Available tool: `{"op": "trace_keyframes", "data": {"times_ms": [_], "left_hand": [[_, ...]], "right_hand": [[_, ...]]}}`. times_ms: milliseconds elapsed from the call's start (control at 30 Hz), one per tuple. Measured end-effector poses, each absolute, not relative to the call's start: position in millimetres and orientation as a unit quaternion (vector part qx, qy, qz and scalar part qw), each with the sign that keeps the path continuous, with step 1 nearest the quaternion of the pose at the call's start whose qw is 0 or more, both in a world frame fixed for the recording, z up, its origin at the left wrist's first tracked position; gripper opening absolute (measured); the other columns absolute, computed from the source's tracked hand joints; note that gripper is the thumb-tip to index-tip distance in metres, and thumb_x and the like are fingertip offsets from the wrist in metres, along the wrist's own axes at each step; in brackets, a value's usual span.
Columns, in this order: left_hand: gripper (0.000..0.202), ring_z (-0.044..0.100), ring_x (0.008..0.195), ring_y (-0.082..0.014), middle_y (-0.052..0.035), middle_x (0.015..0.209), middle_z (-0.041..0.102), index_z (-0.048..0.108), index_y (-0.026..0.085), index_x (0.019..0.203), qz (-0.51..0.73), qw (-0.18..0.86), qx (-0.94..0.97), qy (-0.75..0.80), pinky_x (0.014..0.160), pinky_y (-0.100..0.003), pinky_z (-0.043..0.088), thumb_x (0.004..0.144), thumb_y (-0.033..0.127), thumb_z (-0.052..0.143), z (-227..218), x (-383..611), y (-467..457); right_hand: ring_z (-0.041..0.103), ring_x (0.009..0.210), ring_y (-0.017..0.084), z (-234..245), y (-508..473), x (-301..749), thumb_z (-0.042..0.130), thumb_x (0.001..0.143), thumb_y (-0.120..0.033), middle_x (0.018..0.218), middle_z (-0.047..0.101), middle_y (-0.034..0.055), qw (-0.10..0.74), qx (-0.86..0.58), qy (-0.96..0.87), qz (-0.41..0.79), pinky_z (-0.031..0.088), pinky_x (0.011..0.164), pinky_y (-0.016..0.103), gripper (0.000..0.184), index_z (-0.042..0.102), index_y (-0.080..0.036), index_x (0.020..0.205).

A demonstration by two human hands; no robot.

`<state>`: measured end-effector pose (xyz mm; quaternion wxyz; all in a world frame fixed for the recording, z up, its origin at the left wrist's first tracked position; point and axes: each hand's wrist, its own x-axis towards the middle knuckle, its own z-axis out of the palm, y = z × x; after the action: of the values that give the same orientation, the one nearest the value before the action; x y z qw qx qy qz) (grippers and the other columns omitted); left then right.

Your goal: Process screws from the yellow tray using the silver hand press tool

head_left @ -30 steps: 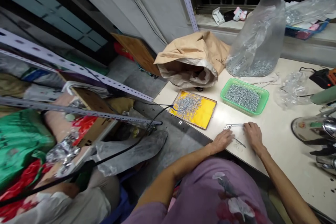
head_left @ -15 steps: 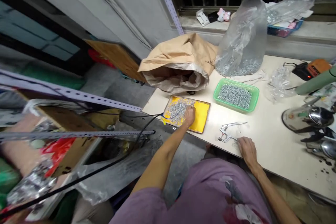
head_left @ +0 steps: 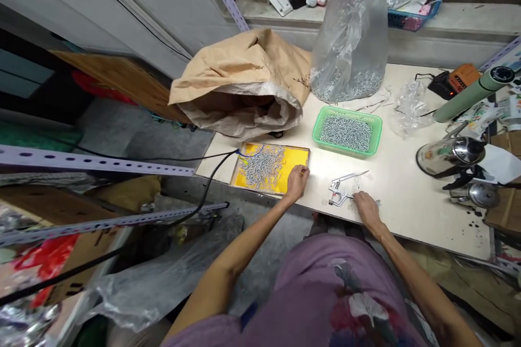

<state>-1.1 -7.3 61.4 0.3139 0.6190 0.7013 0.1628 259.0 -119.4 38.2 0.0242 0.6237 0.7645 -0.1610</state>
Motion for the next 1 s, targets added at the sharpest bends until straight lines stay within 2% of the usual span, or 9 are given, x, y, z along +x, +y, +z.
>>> {"op": "trace_keyframes", "data": {"times_ms": [133,233,333,467,567,733,800,900,1000], "left_hand": [[0.006,0.058,0.063,-0.0098,0.0002,0.071,0.062,0.061,0.015,0.078,0.192,0.478,0.467,0.719,0.059,-0.018,0.05,0.08,0.018,0.057,51,32,-40],[0.002,0.055,0.054,-0.0071,0.0028,0.063,0.059,0.062,0.014,0.076,0.21,0.542,0.386,0.716,0.05,-0.015,0.047,0.077,0.015,0.061,46,46,-55],[0.003,0.052,0.049,-0.0057,0.0041,0.057,0.056,0.062,0.013,0.074,0.219,0.578,0.329,0.714,0.051,-0.016,0.047,0.076,0.013,0.062,47,51,-63],[0.01,0.051,0.047,-0.0047,0.0057,0.054,0.053,0.061,0.012,0.075,0.243,0.618,0.264,0.699,0.05,-0.015,0.046,0.073,0.018,0.069,52,49,-72],[0.02,0.052,0.047,-0.005,0.0061,0.055,0.054,0.059,0.013,0.077,0.246,0.625,0.233,0.703,0.049,-0.016,0.045,0.068,0.022,0.074,53,45,-80],[0.018,0.054,0.05,-0.0071,0.0051,0.054,0.056,0.059,0.012,0.076,0.234,0.604,0.219,0.73,0.053,-0.019,0.049,0.07,0.022,0.073,51,36,-92],[0.016,0.057,0.053,-0.0082,0.0044,0.055,0.058,0.061,0.012,0.077,0.229,0.599,0.223,0.734,0.057,-0.019,0.05,0.071,0.021,0.072,50,31,-96],[0.014,0.059,0.055,-0.0088,0.004,0.055,0.059,0.062,0.012,0.075,0.228,0.601,0.22,0.734,0.06,-0.02,0.051,0.071,0.02,0.073,49,29,-100],[0.011,0.055,0.048,-0.0069,0.005,0.051,0.056,0.061,0.012,0.071,0.24,0.601,0.206,0.734,0.057,-0.019,0.05,0.072,0.016,0.071,50,33,-98]], "right_hand": [[0.05,0.082,0.017,43,-123,278,0.038,0.09,-0.01,0.09,0.059,0.0054,-0.002,0.629,0.766,-0.131,0.034,0.07,0.026,0.026,0.06,-0.02,0.1],[0.049,0.081,0.017,43,-124,296,0.036,0.091,-0.012,0.088,0.059,0.0059,0.004,0.637,0.763,-0.113,0.034,0.07,0.027,0.026,0.06,-0.019,0.099],[0.049,0.083,0.018,42,-122,300,0.035,0.09,-0.01,0.091,0.061,0.0078,0.036,0.646,0.754,-0.113,0.035,0.071,0.028,0.028,0.061,-0.019,0.098],[0.05,0.101,0.022,38,-112,269,0.039,0.088,-0.009,0.116,0.059,0.0114,0.027,0.611,0.779,-0.137,0.04,0.082,0.035,0.036,0.056,-0.02,0.117],[0.05,0.11,0.022,31,-101,235,0.048,0.09,-0.021,0.127,0.055,0.0101,-0.002,0.52,0.835,-0.18,0.044,0.088,0.039,0.033,0.054,-0.022,0.123],[0.058,0.102,0.019,21,-84,206,0.055,0.088,-0.04,0.121,0.056,0.0078,-0.022,0.48,0.86,-0.172,0.051,0.086,0.042,0.039,0.054,-0.018,0.12],[0.058,0.099,0.018,22,-77,203,0.054,0.089,-0.037,0.118,0.058,0.0074,-0.026,0.47,0.867,-0.167,0.051,0.085,0.04,0.035,0.055,-0.018,0.118],[0.057,0.092,0.017,37,-59,203,0.043,0.093,-0.023,0.102,0.062,0.0061,-0.051,0.462,0.87,-0.165,0.05,0.081,0.034,0.025,0.06,-0.021,0.111],[0.054,0.094,0.02,69,-33,210,0.03,0.094,-0.018,0.095,0.062,0.0082,-0.169,0.515,0.825,-0.16,0.047,0.083,0.034,0.034,0.061,-0.02,0.11]]}}
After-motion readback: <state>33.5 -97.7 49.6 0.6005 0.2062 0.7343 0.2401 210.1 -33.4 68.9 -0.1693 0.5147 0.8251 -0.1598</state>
